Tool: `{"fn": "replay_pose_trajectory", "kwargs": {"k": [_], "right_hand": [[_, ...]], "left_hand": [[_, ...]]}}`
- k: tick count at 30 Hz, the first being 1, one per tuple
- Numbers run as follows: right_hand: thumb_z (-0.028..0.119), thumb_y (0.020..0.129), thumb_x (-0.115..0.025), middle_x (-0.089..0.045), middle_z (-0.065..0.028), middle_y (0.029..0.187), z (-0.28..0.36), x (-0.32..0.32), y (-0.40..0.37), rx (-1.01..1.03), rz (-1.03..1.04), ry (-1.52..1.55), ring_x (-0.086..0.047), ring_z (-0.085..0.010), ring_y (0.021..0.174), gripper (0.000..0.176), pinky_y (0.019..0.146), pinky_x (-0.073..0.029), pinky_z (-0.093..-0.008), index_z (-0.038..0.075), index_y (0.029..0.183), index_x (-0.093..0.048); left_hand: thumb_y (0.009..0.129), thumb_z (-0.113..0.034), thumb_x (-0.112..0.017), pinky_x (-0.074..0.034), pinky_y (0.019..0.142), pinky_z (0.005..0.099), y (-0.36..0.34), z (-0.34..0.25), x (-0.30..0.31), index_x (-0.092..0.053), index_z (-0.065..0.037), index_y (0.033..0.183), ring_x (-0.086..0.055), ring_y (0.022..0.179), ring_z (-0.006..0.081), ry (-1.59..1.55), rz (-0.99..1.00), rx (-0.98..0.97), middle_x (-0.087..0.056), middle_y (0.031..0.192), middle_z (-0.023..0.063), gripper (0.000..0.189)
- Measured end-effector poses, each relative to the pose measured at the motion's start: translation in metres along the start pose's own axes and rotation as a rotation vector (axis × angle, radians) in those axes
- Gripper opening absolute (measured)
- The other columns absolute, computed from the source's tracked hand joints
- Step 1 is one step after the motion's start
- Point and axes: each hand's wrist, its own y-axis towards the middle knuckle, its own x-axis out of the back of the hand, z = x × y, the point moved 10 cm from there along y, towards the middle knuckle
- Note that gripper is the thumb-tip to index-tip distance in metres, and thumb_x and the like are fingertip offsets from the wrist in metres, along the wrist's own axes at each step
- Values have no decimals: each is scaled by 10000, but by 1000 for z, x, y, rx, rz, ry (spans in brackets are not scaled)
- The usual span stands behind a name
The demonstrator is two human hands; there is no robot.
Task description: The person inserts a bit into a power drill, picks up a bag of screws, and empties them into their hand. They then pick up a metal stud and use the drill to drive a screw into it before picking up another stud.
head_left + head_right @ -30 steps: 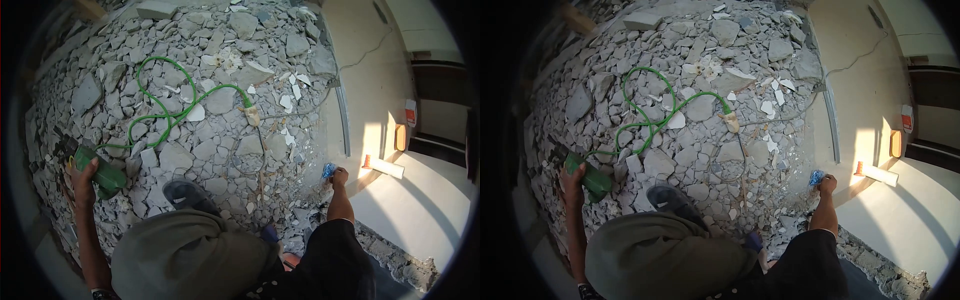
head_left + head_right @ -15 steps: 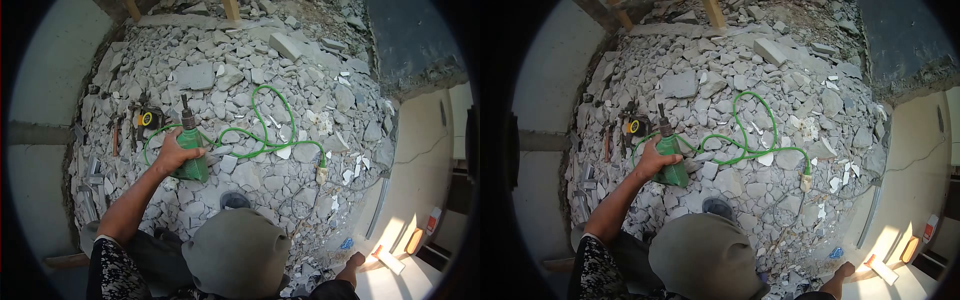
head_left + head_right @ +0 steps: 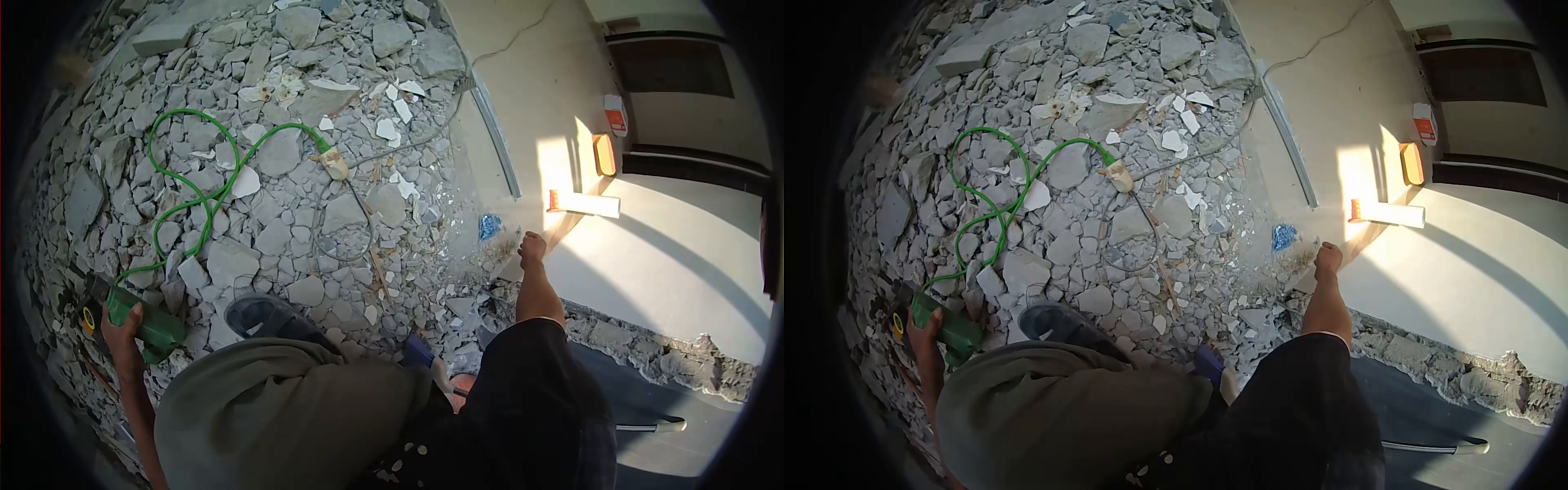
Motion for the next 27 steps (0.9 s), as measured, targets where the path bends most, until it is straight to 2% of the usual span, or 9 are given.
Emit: {"fn": "replay_pose_trajectory", "kwargs": {"k": [1,4,7,10,16,21,24,25,27], "right_hand": [[2,919,-494,-585,-1,719,-5,-8,-1,-51,73,-18,-465,-102,517,448,476,-405,-293,68,1325,-671],[-10,911,-485,-625,-39,801,-23,-26,30,72,117,-228,-495,-120,592,557,536,-431,-323,59,1451,-605],[-13,903,-479,-672,-84,898,-17,-42,29,90,158,-328,-507,-145,636,636,564,-429,-341,62,1533,-536],[-22,869,-482,-696,-245,1328,12,-53,-7,42,186,-335,-672,-351,1215,571,1012,-526,-375,-6,1418,-634],[20,853,-612,-779,-201,1096,61,-61,-45,293,84,-672,-753,-326,986,369,887,-582,-404,95,1156,-811],[113,831,-678,-791,-184,951,29,-70,-7,360,-28,-705,-758,-355,922,182,874,-588,-431,59,919,-829],[146,828,-692,-791,-179,943,31,-76,-4,395,-48,-897,-762,-353,899,178,853,-590,-436,24,879,-811],[176,823,-704,-784,-189,923,27,-78,0,372,-36,-933,-764,-343,889,199,845,-592,-427,1,847,-796],[163,848,-664,-774,-217,891,26,-100,-2,549,102,-1162,-766,-351,862,206,798,-601,-434,-2,814,-783]], "left_hand": [[828,-275,-852,-505,896,328,1,2,2,-582,-2,1298,-643,926,160,-1,-10,1,-666,1046,47,607],[841,-309,-843,-494,895,322,6,6,13,-581,-2,1293,-638,934,157,22,-6,-9,-663,1051,44,606],[853,-320,-834,-489,890,316,7,8,22,-585,-9,1277,-633,930,150,43,-20,-4,-658,1040,39,582],[867,-314,-822,-486,884,310,8,16,33,-591,-19,1255,-627,920,142,59,-27,8,-652,1029,33,539],[885,-289,-805,-486,873,306,5,27,44,-603,-25,1213,-622,912,138,57,-45,12,-652,1027,26,466],[863,-282,-823,-500,874,312,-4,9,34,-599,-19,1227,-635,930,150,95,-50,4,-660,1040,41,501],[837,-286,-841,-512,867,309,-6,9,32,-596,-12,1228,-645,934,152,64,-120,22,-664,1043,50,537],[822,-288,-851,-518,862,306,-5,7,28,-590,-3,1232,-649,930,149,72,-68,29,-667,1042,51,563],[823,-285,-849,-520,861,303,-4,5,25,-586,-3,1237,-650,928,146,63,-53,23,-668,1038,50,566]]}}
